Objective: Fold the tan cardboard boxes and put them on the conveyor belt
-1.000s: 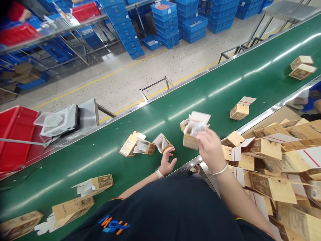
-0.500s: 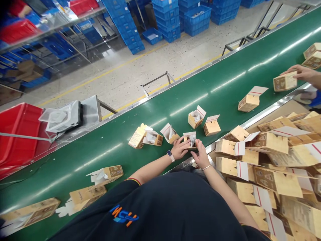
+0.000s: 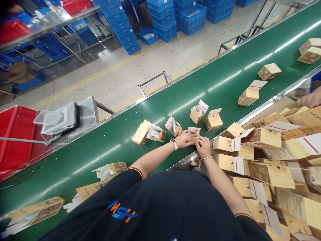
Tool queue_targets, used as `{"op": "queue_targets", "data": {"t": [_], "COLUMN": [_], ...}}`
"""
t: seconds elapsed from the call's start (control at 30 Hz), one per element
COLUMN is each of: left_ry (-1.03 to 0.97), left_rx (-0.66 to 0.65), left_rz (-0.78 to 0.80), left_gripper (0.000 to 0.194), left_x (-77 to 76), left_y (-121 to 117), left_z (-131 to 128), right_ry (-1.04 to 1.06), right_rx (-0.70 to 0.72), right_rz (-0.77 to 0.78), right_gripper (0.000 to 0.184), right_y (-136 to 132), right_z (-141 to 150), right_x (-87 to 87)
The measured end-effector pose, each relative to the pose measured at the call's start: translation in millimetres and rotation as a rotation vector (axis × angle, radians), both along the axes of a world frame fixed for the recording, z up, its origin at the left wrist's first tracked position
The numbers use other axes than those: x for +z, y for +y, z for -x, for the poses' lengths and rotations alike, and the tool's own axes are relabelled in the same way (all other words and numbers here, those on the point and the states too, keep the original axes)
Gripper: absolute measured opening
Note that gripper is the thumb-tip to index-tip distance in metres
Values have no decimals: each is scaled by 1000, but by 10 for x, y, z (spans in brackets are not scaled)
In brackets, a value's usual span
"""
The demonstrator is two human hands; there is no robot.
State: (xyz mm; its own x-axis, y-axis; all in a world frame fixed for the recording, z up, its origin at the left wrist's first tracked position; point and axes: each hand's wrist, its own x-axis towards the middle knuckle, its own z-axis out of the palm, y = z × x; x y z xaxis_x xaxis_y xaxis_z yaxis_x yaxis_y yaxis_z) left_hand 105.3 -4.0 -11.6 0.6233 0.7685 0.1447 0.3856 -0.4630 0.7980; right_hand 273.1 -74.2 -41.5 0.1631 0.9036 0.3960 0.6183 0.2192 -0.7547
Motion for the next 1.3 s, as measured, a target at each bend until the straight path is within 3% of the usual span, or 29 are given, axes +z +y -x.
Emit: {"op": "queue_targets", "data": {"t": [0.1,0.2,0.33,0.4,0.5,0.57,0.63,0.77,0.9,1.03,1.17,1.3], "left_ry": [-197,-242,-78,5,68,89,60,-46,-45,-78,-121,-152], "left_rx": [167,350,287,226,283,387,477,527,535,577,611,575], "left_rz": [34,129,126,106,171,274,449,876,948,949,962,1028], "left_gripper": [19,23,20,29,37,29,23,45,51,48,36,25], "left_x": [-90,-146,-93,-46,13,52,100,182,194,236,344,410], "left_y": [-39,-41,116,191,223,217,226,317,382,359,192,-159], "left_z": [-48,-156,-286,-330,-411,-479,-542,-662,-832,-943,-875,-647], "right_ry": [131,253,284,303,426,492,494,414,337,231,-112,-390], "right_rx": [-167,-337,-318,-315,-486,-598,-625,-568,-550,-529,-422,-340], "right_rz": [3,10,96,128,182,243,296,385,376,268,96,471], "right_gripper": [33,34,35,36,34,41,47,43,34,45,41,20], "right_y": [78,168,276,312,351,378,412,485,522,596,1016,1629], "right_z": [81,148,109,68,24,-6,-48,-127,-137,-184,-359,-467], "right_x": [-41,-60,-50,-42,-40,-42,-46,-53,3,301,880,1508]}}
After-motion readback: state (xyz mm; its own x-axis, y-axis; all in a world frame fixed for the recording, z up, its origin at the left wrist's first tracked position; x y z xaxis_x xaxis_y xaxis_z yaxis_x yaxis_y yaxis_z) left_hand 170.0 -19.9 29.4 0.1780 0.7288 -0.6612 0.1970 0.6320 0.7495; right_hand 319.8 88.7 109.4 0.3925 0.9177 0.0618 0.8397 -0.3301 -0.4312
